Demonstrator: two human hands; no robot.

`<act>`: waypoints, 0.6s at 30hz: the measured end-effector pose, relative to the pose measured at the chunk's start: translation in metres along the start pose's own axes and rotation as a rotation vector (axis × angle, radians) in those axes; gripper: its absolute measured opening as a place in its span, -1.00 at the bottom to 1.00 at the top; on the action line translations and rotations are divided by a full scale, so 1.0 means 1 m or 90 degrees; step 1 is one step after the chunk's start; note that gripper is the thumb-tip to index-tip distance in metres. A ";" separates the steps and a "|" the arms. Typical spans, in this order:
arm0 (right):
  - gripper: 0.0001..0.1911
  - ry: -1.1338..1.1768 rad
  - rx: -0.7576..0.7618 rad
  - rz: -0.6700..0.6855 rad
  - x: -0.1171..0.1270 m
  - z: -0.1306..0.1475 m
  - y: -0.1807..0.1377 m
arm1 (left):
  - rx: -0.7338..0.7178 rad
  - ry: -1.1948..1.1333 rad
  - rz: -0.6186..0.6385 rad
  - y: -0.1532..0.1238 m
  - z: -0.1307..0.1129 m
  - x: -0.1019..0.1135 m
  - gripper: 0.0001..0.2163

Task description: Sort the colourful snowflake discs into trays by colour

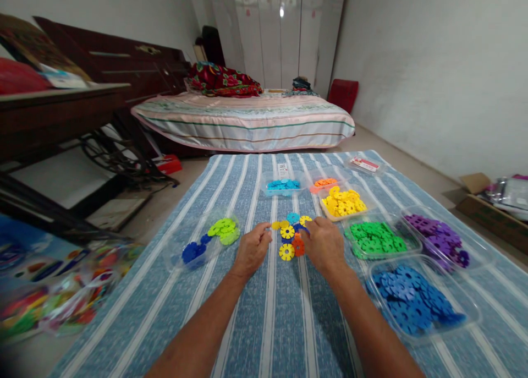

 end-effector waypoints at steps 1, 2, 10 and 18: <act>-0.78 0.023 0.030 0.016 -0.005 0.009 -0.006 | 0.002 -0.004 0.001 0.000 0.000 0.000 -0.72; -0.79 0.041 0.055 0.029 -0.010 0.016 -0.011 | 0.005 -0.008 0.002 0.000 0.000 0.000 -0.72; -0.78 0.096 0.085 0.043 -0.025 0.036 -0.026 | 0.029 -0.024 -0.001 0.001 0.002 -0.001 -0.73; -0.84 0.247 0.095 -0.039 -0.021 0.019 -0.017 | 0.036 -0.036 0.006 0.002 0.002 -0.001 -0.74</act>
Point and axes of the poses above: each hand's wrist, its own y-axis towards the middle knuckle, its own x-axis out of the back of the hand, z = x × y, the point moved 1 cm from there along y, towards the middle knuckle, and after that the axes turned 6 degrees about x, right-handed, at the moved point
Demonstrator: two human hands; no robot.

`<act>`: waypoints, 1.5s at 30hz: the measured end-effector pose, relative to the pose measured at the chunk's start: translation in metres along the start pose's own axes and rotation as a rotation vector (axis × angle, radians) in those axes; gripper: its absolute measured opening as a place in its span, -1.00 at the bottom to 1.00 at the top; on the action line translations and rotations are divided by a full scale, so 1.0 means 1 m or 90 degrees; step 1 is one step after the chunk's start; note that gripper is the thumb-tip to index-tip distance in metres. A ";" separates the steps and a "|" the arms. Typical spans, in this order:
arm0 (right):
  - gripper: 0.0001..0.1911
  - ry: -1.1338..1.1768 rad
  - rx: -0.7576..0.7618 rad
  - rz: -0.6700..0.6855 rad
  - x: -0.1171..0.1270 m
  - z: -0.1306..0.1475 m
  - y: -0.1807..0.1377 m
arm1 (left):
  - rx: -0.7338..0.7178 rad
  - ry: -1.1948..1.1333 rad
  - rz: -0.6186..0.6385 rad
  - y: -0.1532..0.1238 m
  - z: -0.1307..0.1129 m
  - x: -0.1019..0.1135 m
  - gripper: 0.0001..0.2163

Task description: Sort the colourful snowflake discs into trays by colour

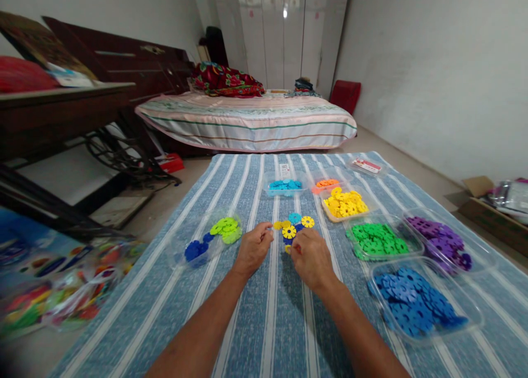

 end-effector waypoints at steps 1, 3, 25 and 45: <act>-0.82 -0.007 0.007 -0.026 0.009 -0.005 0.004 | 0.000 -0.001 0.002 0.000 0.000 0.000 -0.75; -0.81 -0.075 0.008 -0.106 0.030 -0.018 0.015 | 0.001 -0.003 0.005 0.000 -0.001 0.001 -0.75; -0.73 -0.254 -0.051 0.131 -0.033 0.005 0.051 | 0.001 -0.010 -0.013 0.000 -0.002 0.002 -0.75; -0.72 -0.370 -0.061 -0.107 0.021 -0.031 0.052 | 0.011 -0.014 -0.024 -0.002 -0.003 0.001 -0.75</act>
Point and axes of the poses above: each hand's wrist, its own y-axis towards the middle knuckle, its own x-axis out of the back of the hand, z = x × y, the point moved 1 cm from there along y, towards the middle knuckle, and after that the axes turned 6 degrees about x, right-handed, at the moved point
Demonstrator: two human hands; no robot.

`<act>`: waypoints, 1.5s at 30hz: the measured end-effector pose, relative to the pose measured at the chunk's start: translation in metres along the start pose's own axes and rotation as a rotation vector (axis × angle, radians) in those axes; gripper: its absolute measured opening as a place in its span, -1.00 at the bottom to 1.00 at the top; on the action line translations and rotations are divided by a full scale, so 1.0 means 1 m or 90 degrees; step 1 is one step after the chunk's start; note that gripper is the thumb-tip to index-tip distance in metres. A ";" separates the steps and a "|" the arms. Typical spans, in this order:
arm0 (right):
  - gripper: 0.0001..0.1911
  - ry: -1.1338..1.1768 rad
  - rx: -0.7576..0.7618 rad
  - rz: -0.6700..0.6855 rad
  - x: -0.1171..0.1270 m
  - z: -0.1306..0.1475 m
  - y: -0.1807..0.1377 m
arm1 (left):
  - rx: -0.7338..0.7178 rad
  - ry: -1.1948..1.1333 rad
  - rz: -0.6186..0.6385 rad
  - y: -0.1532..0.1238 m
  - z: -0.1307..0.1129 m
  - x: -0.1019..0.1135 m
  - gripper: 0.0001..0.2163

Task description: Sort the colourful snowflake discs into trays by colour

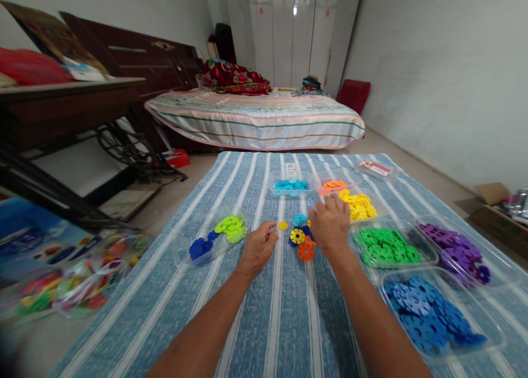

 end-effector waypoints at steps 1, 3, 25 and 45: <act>-0.72 0.025 0.036 0.039 -0.005 0.013 -0.003 | 0.000 -0.001 0.000 0.000 0.000 0.000 -0.75; -0.72 0.069 0.087 0.119 -0.014 0.039 -0.009 | -0.001 -0.001 -0.001 0.000 0.000 0.001 -0.75; -0.71 -0.052 -0.072 -0.026 0.011 -0.019 0.008 | 0.004 0.019 -0.012 0.001 0.000 0.001 -0.75; -0.73 -0.033 0.020 0.255 -0.027 0.020 -0.016 | 0.014 0.033 0.005 0.003 0.003 0.000 -0.74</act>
Point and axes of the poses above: each hand's wrist, its own y-axis towards the middle knuckle, its own x-axis out of the back of the hand, z = x × y, the point moved 1 cm from there along y, towards the middle knuckle, and after that the axes turned 6 degrees about x, right-handed, at the moved point
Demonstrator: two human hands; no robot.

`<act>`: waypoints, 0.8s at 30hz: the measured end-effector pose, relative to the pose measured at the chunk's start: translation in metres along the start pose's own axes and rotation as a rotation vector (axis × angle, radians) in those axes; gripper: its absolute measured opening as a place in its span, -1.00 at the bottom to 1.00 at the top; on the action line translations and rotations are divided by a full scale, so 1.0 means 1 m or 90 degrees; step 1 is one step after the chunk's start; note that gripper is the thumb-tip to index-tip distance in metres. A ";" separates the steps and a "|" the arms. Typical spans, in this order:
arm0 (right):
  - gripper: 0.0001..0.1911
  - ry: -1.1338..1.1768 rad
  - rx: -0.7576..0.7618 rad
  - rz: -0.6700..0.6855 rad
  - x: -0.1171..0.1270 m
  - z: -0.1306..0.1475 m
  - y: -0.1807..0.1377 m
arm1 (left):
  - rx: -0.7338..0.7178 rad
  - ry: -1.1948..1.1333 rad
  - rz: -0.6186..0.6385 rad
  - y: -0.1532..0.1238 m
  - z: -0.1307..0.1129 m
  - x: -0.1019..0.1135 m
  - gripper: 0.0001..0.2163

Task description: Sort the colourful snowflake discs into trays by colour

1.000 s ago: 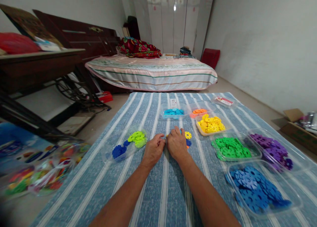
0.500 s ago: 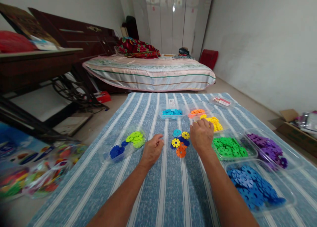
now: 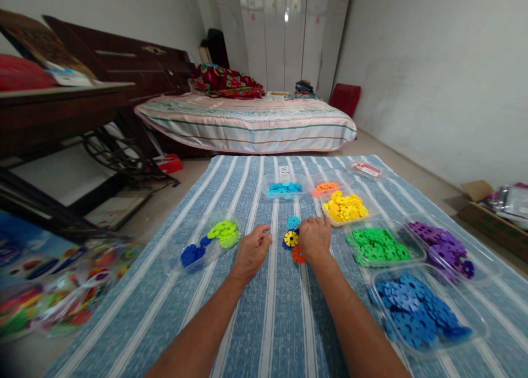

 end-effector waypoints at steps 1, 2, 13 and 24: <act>-0.73 -0.002 0.001 -0.005 -0.001 0.000 0.000 | 0.000 -0.001 0.002 0.000 0.000 0.000 -0.74; -0.73 -0.003 0.003 -0.012 -0.001 0.000 -0.001 | -0.001 -0.001 0.003 0.000 0.000 0.000 -0.74; -0.71 -0.054 0.002 -0.172 0.032 -0.031 0.007 | -0.013 0.001 0.006 0.000 -0.002 0.000 -0.75; -0.73 0.067 0.103 -0.161 0.023 -0.002 -0.017 | -0.014 -0.004 0.004 0.000 0.000 -0.001 -0.75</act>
Point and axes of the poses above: each hand's wrist, its own y-axis towards the middle knuckle, its own x-axis out of the back of the hand, z = x × y, the point moved 1 cm from there along y, towards the middle knuckle, and after that the axes turned 6 degrees about x, right-handed, at the moved point
